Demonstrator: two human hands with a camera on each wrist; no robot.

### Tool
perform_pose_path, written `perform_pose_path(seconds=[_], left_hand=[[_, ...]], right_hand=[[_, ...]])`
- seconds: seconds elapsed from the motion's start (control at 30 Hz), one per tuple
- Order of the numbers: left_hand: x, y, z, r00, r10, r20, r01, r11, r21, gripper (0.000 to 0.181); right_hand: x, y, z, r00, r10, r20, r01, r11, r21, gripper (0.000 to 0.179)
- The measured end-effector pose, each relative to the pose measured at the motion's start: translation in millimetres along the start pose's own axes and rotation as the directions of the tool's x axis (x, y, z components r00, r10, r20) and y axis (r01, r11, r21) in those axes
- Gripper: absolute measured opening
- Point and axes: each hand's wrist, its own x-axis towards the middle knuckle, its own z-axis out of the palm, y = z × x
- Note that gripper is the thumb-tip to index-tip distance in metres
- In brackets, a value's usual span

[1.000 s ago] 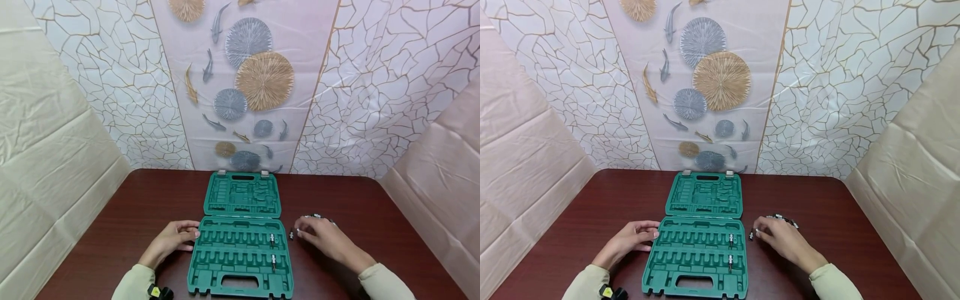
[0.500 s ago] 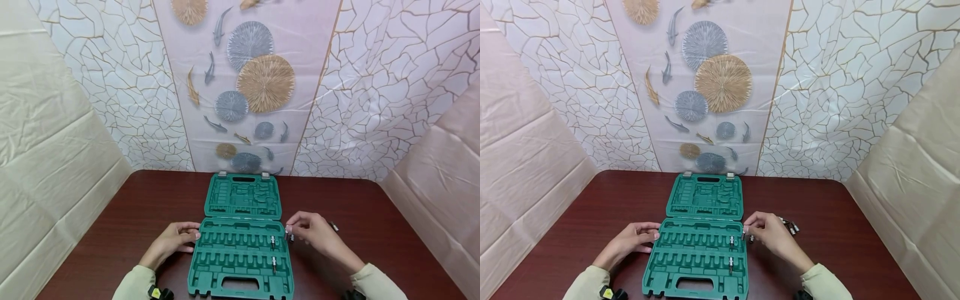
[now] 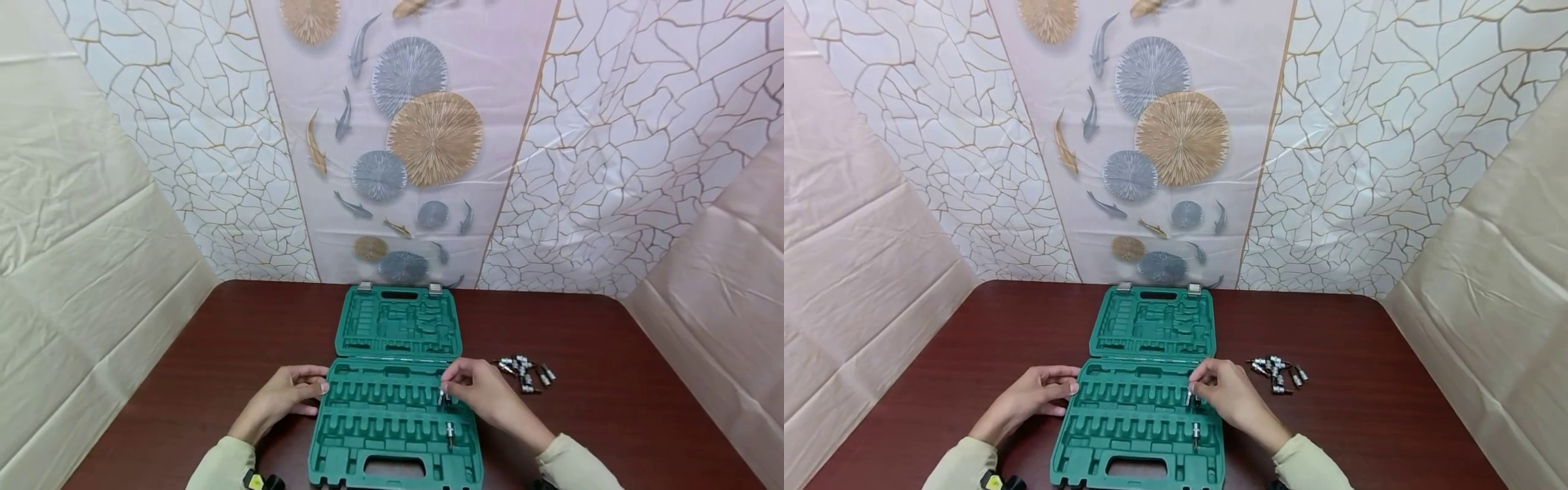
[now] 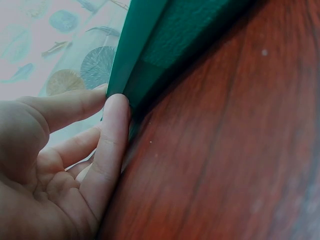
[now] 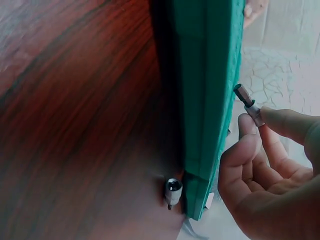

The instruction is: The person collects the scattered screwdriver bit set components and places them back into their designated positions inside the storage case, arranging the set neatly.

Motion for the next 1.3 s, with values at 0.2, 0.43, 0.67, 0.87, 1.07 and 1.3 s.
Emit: perform_pose_path(seconds=[0.2,0.43,0.67,0.87,1.07,1.3], left_hand=[[-0.4,0.4,0.5,1.000,-0.009,-0.008,0.009,1.000,-0.001,0.055],[-1.2,-0.1,-0.5,1.000,-0.004,-0.003,0.004,1.000,-0.005,0.055],[-2.2,-0.1,-0.2,1.000,-0.006,-0.002,0.006,1.000,-0.009,0.055],[-3.4,4.8,0.3,1.000,0.000,-0.002,0.000,1.000,-0.011,0.055],[-4.4,7.5,-1.1,1.000,-0.006,0.006,0.006,1.000,-0.007,0.056],[-2.9,3.7,-1.0,1.000,-0.010,0.019,0.010,1.000,-0.015,0.057]], right_hand=[[6.5,-1.0,8.0,0.999,0.007,0.032,-0.005,0.998,-0.062,0.005],[11.7,-4.0,16.0,0.999,0.017,0.036,-0.012,0.989,-0.144,0.007],[13.7,-3.6,20.4,0.999,-0.018,0.034,0.025,0.980,-0.197,0.013],[15.4,-6.1,16.0,1.000,-0.001,0.024,0.006,0.984,-0.177,0.019],[20.8,-12.9,16.8,0.998,0.055,0.027,-0.049,0.977,-0.209,0.024],[22.5,-9.2,18.6,0.998,0.060,0.015,-0.057,0.983,-0.176,0.019]])
